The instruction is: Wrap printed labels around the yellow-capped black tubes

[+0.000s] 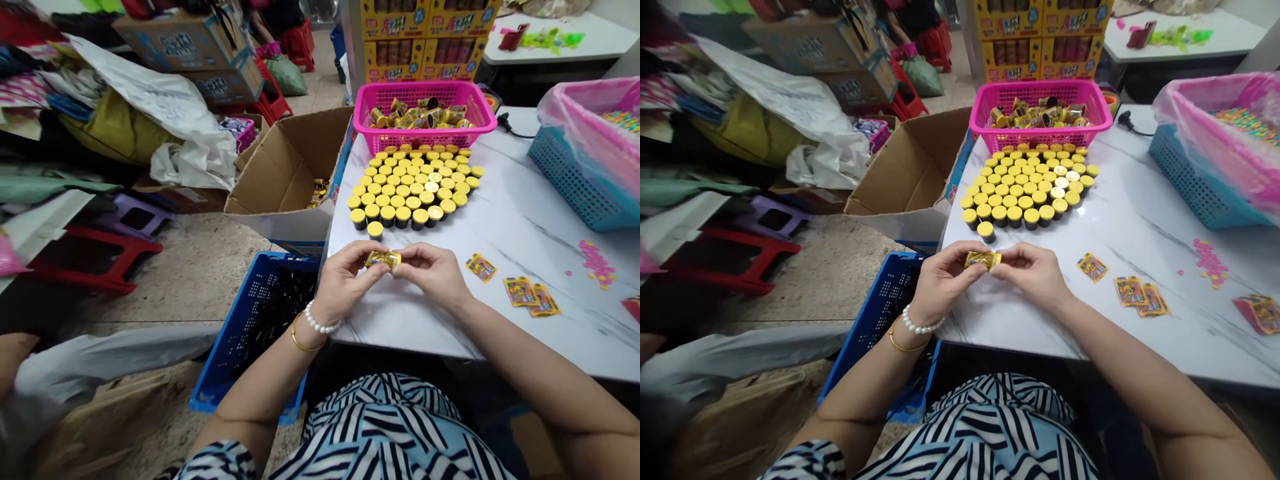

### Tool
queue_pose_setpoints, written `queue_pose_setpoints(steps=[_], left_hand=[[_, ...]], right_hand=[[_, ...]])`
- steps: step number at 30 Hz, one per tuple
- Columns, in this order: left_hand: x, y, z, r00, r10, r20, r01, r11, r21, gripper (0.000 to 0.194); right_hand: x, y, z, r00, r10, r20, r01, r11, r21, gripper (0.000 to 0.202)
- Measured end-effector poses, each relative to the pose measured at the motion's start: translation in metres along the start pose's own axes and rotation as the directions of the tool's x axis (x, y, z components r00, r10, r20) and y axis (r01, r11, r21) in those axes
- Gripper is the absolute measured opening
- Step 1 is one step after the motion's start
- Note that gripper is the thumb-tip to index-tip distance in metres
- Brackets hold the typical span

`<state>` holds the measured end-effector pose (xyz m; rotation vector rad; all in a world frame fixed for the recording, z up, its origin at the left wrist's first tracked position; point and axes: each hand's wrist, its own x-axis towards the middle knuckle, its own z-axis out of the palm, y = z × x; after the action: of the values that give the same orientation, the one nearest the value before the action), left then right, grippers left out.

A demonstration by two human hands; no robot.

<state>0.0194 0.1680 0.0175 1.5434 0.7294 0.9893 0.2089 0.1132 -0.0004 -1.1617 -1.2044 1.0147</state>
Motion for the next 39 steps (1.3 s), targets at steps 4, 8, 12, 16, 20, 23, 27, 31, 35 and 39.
queue_pose_setpoints(steps=[4, 8, 12, 16, 20, 23, 27, 31, 35, 39], left_hand=[[0.014, 0.005, 0.012, 0.999, 0.037, 0.018, -0.038, 0.998, 0.054, 0.032], [0.026, -0.005, 0.015, 0.990, -0.139, 0.005, 0.137, 0.968, -0.210, 0.045], [0.027, -0.015, 0.010, 0.971, -0.232, 0.052, 0.238, 0.946, -0.219, 0.033], [0.026, -0.014, 0.010, 0.994, -0.106, 0.022, 0.107, 0.994, -0.017, 0.027], [0.026, -0.013, 0.010, 0.995, -0.082, 0.056, 0.079, 0.995, 0.052, 0.028], [0.023, -0.016, 0.007, 0.987, -0.149, 0.057, 0.153, 0.985, -0.075, 0.042], [0.022, -0.021, 0.003, 0.969, -0.244, 0.047, 0.248, 0.952, -0.177, 0.037], [0.023, -0.021, 0.002, 0.964, -0.264, 0.012, 0.259, 0.936, -0.238, 0.033], [0.023, -0.020, 0.002, 0.974, -0.218, 0.058, 0.226, 0.951, -0.213, 0.034], [0.021, -0.021, 0.000, 0.975, -0.193, 0.112, 0.206, 0.970, -0.129, 0.036]], right_hand=[[0.007, 0.002, -0.004, 0.976, 0.218, 0.028, -0.218, 0.947, 0.234, 0.031], [0.008, -0.001, -0.009, 0.994, -0.055, -0.100, 0.059, 0.998, 0.035, 0.035], [0.004, 0.000, -0.008, 0.971, -0.223, -0.091, 0.204, 0.962, -0.184, 0.034], [0.006, 0.007, -0.004, 0.991, 0.113, -0.067, -0.106, 0.990, 0.089, 0.035], [0.010, 0.009, -0.004, 0.946, 0.323, 0.030, -0.320, 0.913, 0.253, 0.034], [0.011, 0.005, -0.004, 0.976, 0.208, -0.058, -0.191, 0.957, 0.219, 0.037], [0.009, 0.003, -0.004, 0.993, 0.090, -0.072, -0.080, 0.988, 0.130, 0.043], [0.008, 0.003, -0.005, 0.993, 0.102, -0.054, -0.096, 0.990, 0.101, 0.044], [0.008, 0.002, -0.007, 0.977, 0.199, -0.072, -0.191, 0.977, 0.095, 0.035], [0.010, 0.001, -0.006, 0.910, 0.415, -0.016, -0.397, 0.881, 0.259, 0.031]])
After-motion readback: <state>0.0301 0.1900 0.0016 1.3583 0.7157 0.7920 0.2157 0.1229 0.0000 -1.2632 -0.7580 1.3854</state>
